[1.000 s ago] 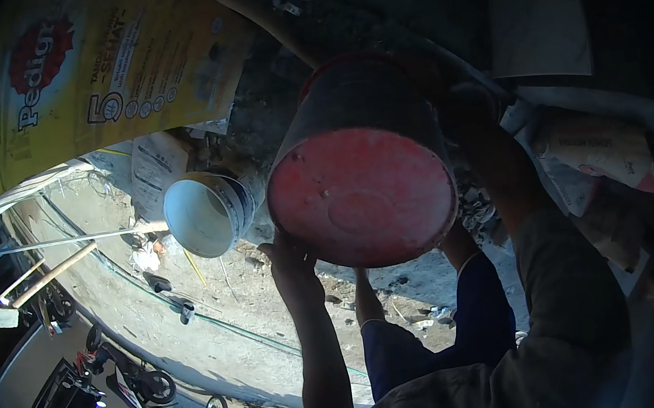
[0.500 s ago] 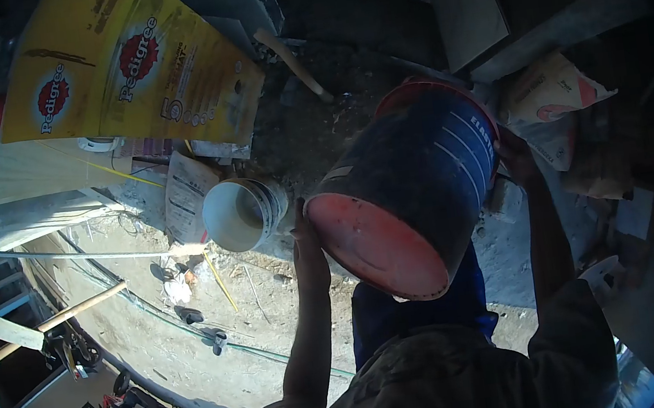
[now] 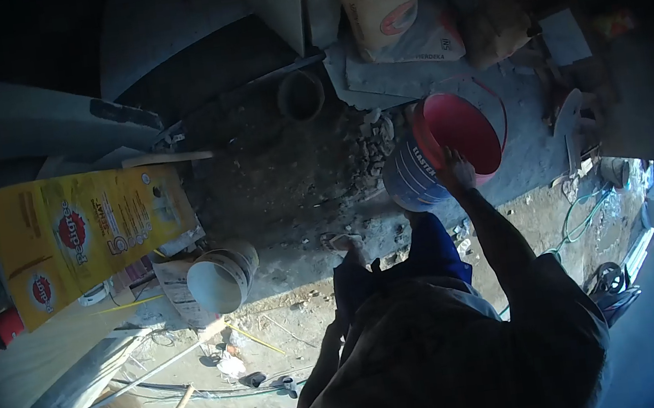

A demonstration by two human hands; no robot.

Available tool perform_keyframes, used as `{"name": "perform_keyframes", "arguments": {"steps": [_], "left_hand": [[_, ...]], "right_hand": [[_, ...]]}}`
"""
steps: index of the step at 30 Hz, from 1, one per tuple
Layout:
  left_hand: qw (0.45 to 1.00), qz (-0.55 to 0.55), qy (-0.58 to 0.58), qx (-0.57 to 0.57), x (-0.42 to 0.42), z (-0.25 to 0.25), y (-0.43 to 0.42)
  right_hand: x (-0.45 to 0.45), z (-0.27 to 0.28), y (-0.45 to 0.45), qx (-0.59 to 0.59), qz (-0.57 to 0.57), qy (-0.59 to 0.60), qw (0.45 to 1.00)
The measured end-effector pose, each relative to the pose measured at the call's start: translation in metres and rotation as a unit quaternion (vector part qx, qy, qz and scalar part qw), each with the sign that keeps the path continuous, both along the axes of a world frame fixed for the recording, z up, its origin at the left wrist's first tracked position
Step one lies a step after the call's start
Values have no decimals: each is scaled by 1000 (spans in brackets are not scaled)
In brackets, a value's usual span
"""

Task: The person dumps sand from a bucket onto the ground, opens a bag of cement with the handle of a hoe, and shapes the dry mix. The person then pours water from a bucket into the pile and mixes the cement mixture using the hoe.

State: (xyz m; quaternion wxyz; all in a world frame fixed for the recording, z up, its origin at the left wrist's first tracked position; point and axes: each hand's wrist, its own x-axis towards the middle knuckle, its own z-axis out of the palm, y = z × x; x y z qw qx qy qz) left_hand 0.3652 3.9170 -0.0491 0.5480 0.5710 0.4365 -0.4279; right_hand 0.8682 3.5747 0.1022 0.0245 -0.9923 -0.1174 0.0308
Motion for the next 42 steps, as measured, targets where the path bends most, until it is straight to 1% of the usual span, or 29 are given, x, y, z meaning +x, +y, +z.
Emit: {"name": "perform_keyframes", "arguments": {"steps": [2,5,7,8,12,13,15,17,20,23,24,26,27,29,31,32,33,35,37,38,39,40,41,42], "left_hand": [[1000,10,17,22,20,19,13],[997,35,2,75,79,38,27],[993,49,-22,106,126,53,26],[991,52,-35,118,148,59,19],[986,44,-69,147,231,85,-25],[985,34,-72,151,243,91,-39],[986,14,-67,154,260,101,-65],[986,-4,-54,156,268,109,-91],[986,-23,-26,163,265,125,-120],[983,-15,-3,184,246,143,-145],[981,-10,4,192,237,148,-152],[979,0,11,205,220,159,-168],[978,3,10,208,214,162,-174],[978,10,2,208,203,163,-183],[977,21,-11,210,194,161,-187],[977,29,-19,211,190,160,-188],[976,36,-27,211,185,159,-188],[976,51,-47,208,178,150,-182],[975,65,-70,202,173,134,-172],[975,74,-78,196,176,127,-164],[976,82,-82,186,196,128,-152],[978,100,-72,166,219,127,-140],[978,92,-66,173,249,130,-126],[979,83,-60,178,277,132,-109]], "right_hand": [[9,-18,-55,-7,-33,21,999],[26,-15,-133,-19,-89,34,995],[42,-27,-182,-30,-120,84,989],[46,-36,-209,-35,-133,113,984],[84,-95,-308,-45,-185,109,976],[97,-105,-323,-41,-206,102,972],[125,-127,-357,-52,-247,132,959],[153,-143,-380,-40,-277,138,950],[183,-175,-409,-48,-281,113,952],[209,-207,-418,-73,-273,112,953],[214,-233,-425,-81,-270,112,953],[223,-260,-426,-78,-284,182,938],[228,-276,-427,-7,-334,255,907],[224,-284,-399,-53,-250,271,928],[213,-324,-385,-50,-247,272,929],[212,-333,-380,-57,-257,292,920],[208,-334,-372,-68,-268,311,909],[194,-306,-344,-95,-266,261,923],[180,-292,-320,-93,-262,235,932],[166,-289,-311,-92,-202,251,942],[145,-301,-312,-91,-142,266,949],[121,-311,-311,-33,-90,267,959],[101,-296,-292,40,-78,313,946],[87,-270,-263,56,-87,364,926]]}}
